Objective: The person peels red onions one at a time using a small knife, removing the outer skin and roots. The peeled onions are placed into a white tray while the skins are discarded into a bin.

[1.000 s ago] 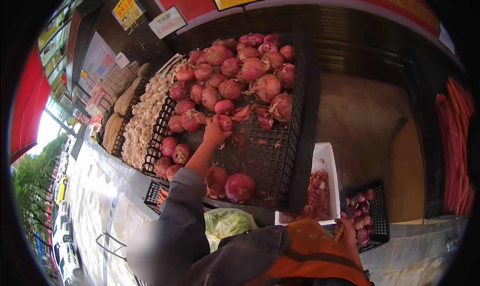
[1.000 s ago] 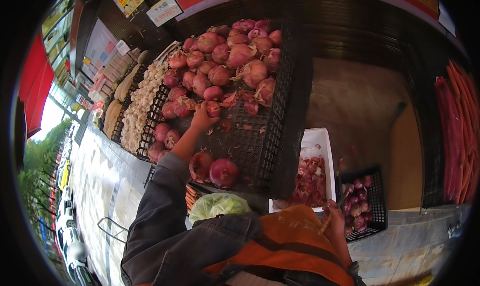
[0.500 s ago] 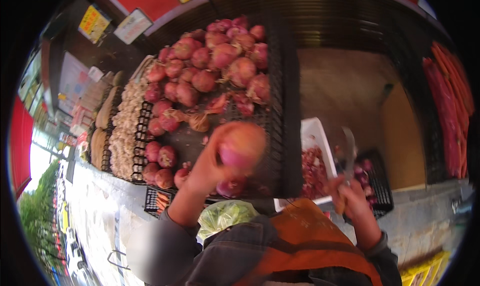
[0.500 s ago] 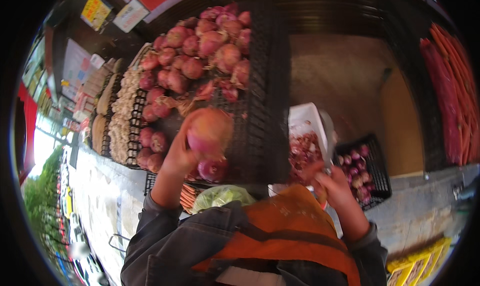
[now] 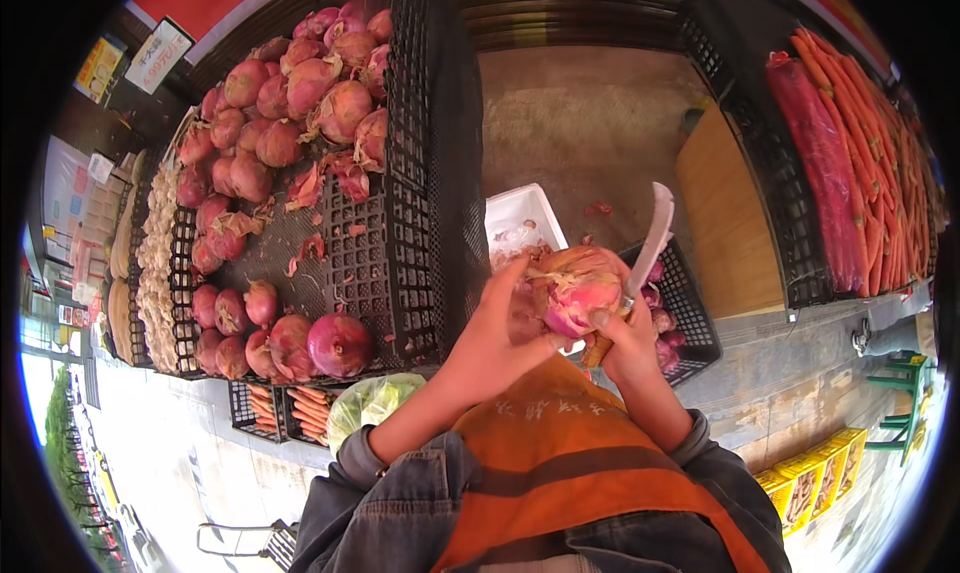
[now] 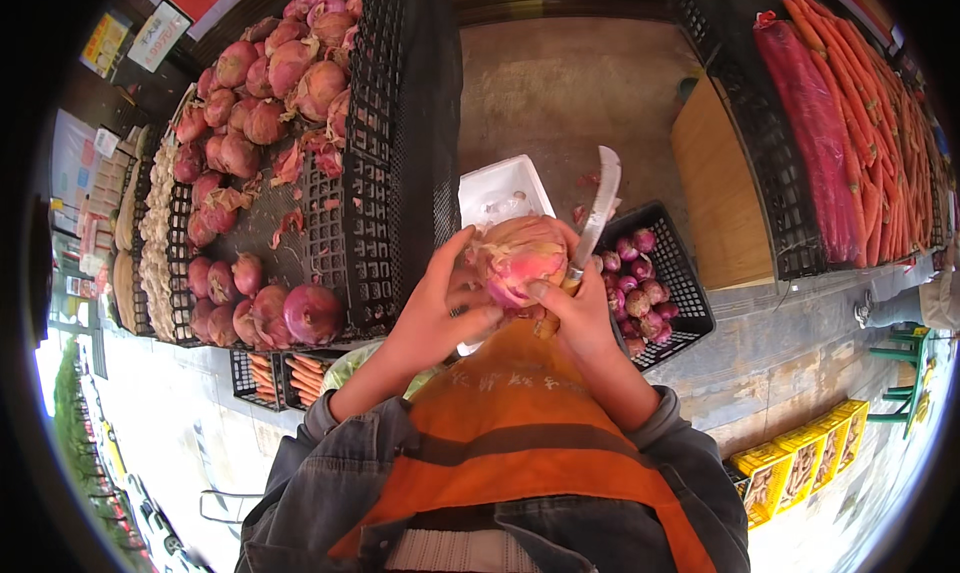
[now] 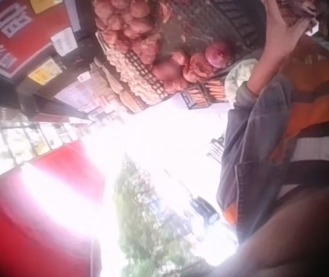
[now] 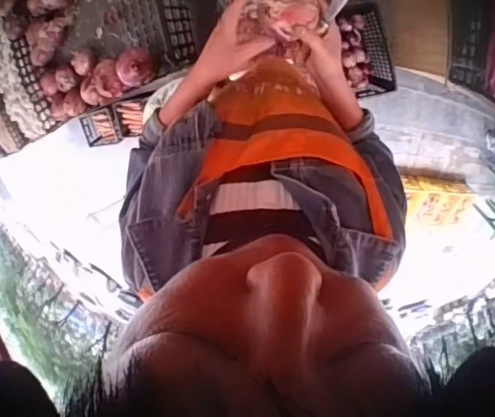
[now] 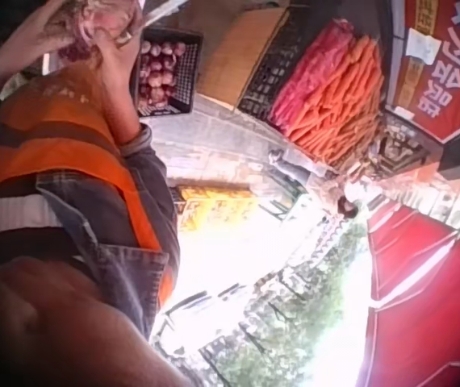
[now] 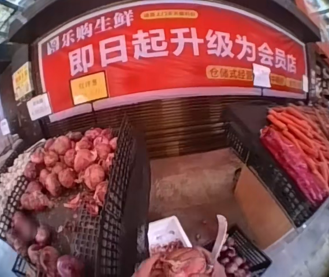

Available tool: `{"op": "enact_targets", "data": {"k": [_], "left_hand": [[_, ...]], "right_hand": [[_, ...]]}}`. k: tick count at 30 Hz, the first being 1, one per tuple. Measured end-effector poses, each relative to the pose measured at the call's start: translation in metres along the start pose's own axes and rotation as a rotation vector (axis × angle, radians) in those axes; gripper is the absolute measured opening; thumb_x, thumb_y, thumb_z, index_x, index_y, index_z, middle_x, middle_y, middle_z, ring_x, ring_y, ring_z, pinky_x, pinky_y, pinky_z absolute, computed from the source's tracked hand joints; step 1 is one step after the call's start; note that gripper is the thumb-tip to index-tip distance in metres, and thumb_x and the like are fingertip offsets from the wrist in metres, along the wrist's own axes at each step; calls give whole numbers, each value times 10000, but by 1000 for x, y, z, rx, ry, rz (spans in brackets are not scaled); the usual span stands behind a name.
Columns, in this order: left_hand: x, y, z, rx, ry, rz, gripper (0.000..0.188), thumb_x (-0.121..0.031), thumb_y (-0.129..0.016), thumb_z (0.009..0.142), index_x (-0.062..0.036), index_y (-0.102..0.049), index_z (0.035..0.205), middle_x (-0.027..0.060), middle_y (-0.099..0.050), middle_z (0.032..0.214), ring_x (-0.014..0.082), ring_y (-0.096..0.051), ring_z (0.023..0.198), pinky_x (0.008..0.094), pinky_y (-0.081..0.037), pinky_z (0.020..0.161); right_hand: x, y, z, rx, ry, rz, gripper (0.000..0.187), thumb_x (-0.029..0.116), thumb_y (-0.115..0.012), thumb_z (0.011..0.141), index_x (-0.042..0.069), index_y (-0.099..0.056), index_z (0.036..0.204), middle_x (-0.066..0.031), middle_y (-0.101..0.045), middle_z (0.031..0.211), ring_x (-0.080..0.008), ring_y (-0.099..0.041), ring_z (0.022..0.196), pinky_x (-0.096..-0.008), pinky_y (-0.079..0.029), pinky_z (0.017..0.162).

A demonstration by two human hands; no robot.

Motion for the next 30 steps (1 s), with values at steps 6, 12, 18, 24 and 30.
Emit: {"op": "enact_targets", "data": {"k": [6,12,18,24,30], "left_hand": [[31,-25,8,114,218,-386,613,-53,-582,846,25,-294,1382,150,-538,1211,204,-611,1011,309,-520,801],[32,-26,8,40,228,-384,593,-10,-531,807,-1,-348,1371,104,-579,1150,168,-619,967,276,-536,690],[43,-26,5,8,209,-401,627,18,-505,851,-44,-287,1436,63,-534,1236,138,-565,1020,261,-513,722],[47,-23,3,-62,163,-371,619,60,-446,838,-13,-282,1430,90,-542,1216,151,-582,998,268,-529,712],[59,-20,6,-90,160,-288,615,70,-426,824,-8,-298,1420,118,-551,1197,167,-592,986,281,-539,722]], "right_hand": [[1,16,-2,59,151,-333,790,23,-716,701,-22,-312,1378,-132,-457,1306,-193,-474,1198,-329,-395,1008],[5,11,0,151,262,-538,799,18,-737,666,-22,-338,1357,-135,-486,1266,-192,-498,1167,-328,-417,984],[9,1,1,173,351,-657,786,17,-741,658,-27,-354,1341,-140,-503,1246,-202,-534,1126,-328,-440,962],[0,1,1,131,332,-596,806,-12,-744,654,-31,-341,1351,-140,-503,1243,-202,-534,1128,-326,-445,962],[-20,11,1,72,302,-551,796,-8,-738,680,-27,-327,1361,-131,-513,1218,-193,-556,1062,-315,-472,905]]}}
Point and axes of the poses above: each hand's wrist, its own z-axis towards the middle knuckle, its own y-axis out of the back of the hand, x = y × z, the point moved 7 cm from there along z, towards the middle knuckle
